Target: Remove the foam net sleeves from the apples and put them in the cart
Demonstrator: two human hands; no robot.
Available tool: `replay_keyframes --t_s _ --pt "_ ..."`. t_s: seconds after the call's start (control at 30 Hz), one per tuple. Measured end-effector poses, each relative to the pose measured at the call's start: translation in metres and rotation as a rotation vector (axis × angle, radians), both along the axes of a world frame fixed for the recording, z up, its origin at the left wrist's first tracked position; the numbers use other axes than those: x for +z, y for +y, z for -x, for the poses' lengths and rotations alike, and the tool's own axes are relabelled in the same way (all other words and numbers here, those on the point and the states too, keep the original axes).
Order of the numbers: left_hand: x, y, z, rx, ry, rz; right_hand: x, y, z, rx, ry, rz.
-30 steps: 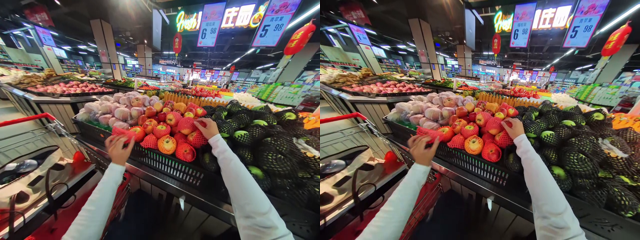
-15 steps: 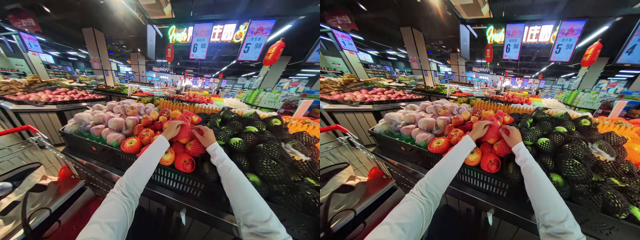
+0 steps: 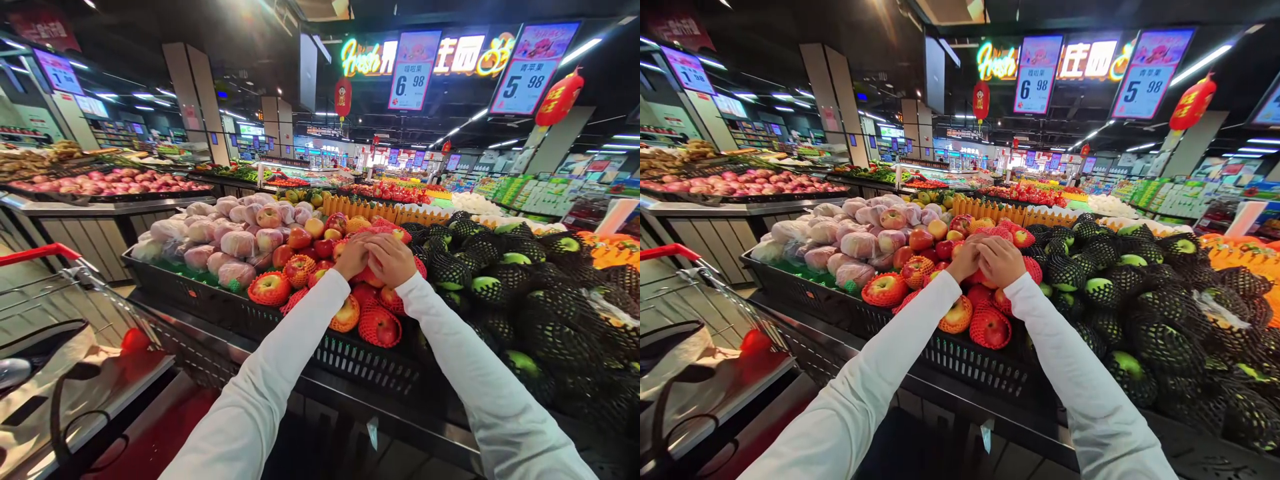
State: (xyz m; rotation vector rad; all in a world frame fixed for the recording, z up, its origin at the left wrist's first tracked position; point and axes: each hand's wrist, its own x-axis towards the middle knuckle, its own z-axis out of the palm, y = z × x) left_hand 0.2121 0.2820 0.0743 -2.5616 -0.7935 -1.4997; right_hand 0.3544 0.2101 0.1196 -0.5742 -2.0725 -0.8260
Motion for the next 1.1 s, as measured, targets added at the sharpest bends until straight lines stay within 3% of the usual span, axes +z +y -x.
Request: replay_keyframes --t_s 0.13,0.37,0.6,0.73,0.9,1.1 --pt "0.001 -0.001 -0.001 0.008 0.027 -0.002 -0.011 0.0 -0.001 -0.047 0.022 0.021" --pt "0.01 -0.015 0.002 -0.072 -0.051 -0.089 -0.01 0.003 -0.007 -0.477 0.293 0.213" --pt "0.014 -0.026 0.001 0.007 -0.131 -0.09 -0.011 0.005 -0.018 -0.752 0.374 0.556" --pt "0.014 -0.028 0.001 0.065 -0.227 -0.052 -0.011 0.008 -0.022 -0.764 0.386 0.669" --pt "0.009 -0.019 0.001 0.083 -0.262 0.063 -0.01 0.009 -0.025 -0.757 0.323 0.689" --pt "0.009 -0.016 0.002 -0.027 -0.244 0.113 -0.013 0.01 -0.026 -0.762 0.364 0.661"
